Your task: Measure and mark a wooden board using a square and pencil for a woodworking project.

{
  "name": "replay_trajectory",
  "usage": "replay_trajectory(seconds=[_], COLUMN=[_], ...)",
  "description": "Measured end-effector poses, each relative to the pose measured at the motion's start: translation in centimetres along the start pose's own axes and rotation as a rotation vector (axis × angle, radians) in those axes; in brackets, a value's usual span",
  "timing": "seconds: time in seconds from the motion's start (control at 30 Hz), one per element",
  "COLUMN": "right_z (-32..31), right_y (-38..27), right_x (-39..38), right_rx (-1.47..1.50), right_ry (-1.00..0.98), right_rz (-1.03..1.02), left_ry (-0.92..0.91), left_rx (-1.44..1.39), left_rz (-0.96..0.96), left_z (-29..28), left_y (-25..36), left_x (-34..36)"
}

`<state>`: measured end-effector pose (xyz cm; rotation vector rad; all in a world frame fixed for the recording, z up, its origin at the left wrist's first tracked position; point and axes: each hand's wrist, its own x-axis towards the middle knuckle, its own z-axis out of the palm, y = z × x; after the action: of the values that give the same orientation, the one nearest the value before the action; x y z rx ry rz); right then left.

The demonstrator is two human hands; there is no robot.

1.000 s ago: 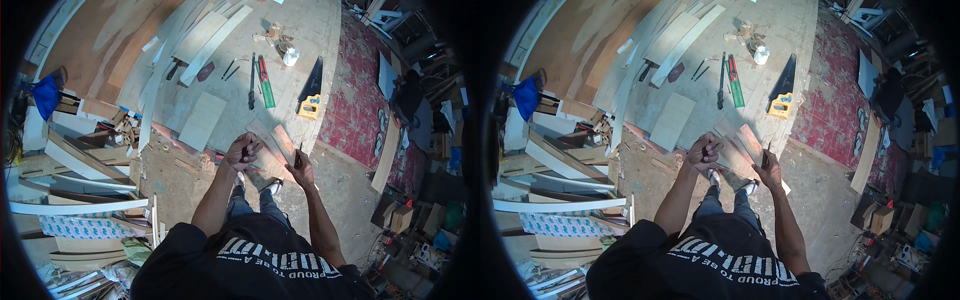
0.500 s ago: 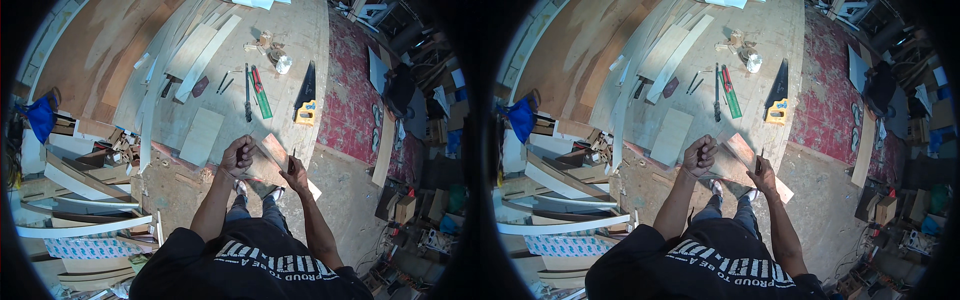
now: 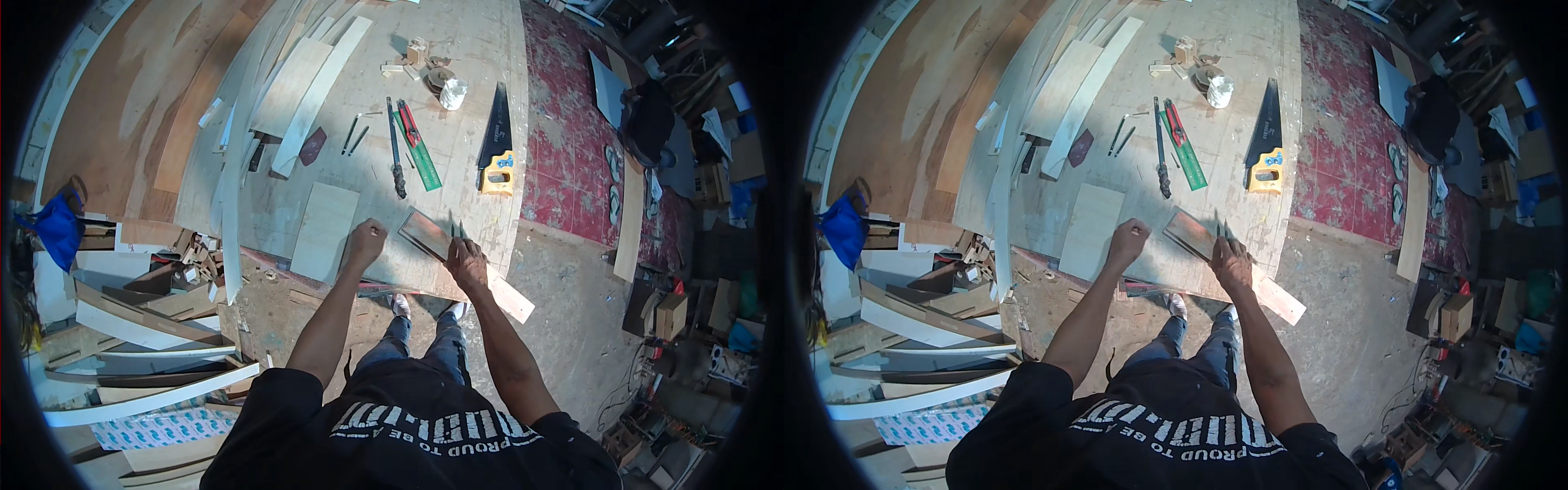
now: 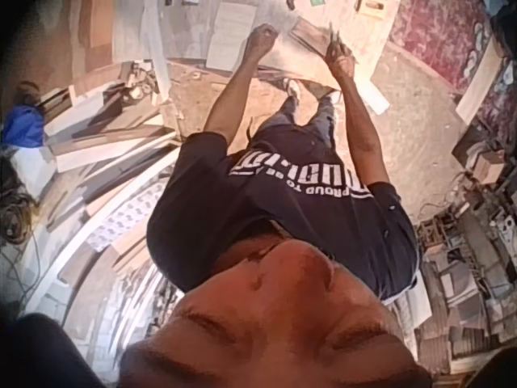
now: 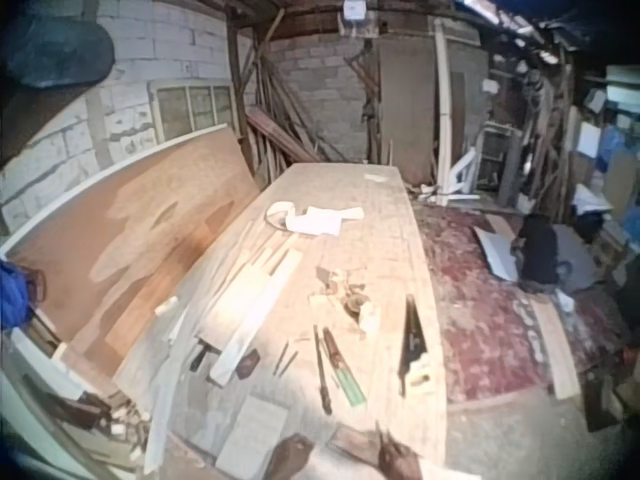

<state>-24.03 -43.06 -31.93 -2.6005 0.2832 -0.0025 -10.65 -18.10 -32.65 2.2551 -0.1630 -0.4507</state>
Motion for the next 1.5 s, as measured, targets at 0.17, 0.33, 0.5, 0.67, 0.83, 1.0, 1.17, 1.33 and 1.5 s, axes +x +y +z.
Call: replay_trajectory(seconds=[0.17,0.33,0.5,0.67,0.83,1.0,1.17,1.33,1.5], right_z=[0.3,1.4,0.4,1.5,1.2,0.6,0.1,1.0,-1.0], right_y=[0.8,-0.1,-0.2,-0.2,0.4,0.7,0.6,2.0,3.7], right_x=[-0.2,0.3,-1.1,-1.5,-1.2,-1.2,-0.9,-1.6,-3.3], right_rx=[-0.052,-0.068,-0.062,-0.108,-0.055,-0.043,-0.034,-0.079,-0.013], right_ry=[-0.018,-0.091,-0.047,0.025,0.049,0.002,-0.082,0.067,0.078], right_rz=[0.054,0.042,0.155,0.153,0.152,0.15,0.163,0.158,0.126], left_ry=[-0.14,-0.348,-0.554,-0.599,-0.655,-0.667,-0.677,-0.611,-0.406], left_rx=[0.067,0.494,0.59,0.678,0.686,0.647,0.641,0.593,0.285], left_rz=[0.275,0.346,0.316,0.465,0.471,0.42,0.383,0.47,0.217], left_z=[3.3,2.5,1.7,2.0,2.1,2.1,2.1,2.1,3.1], left_y=[2.5,3.0,7.9,5.4,6.3,7.2,7.4,4.4,5.4], left_x=[1.7,3.7,4.8,6.8,7.0,7.1,7.2,8.2,5.9])
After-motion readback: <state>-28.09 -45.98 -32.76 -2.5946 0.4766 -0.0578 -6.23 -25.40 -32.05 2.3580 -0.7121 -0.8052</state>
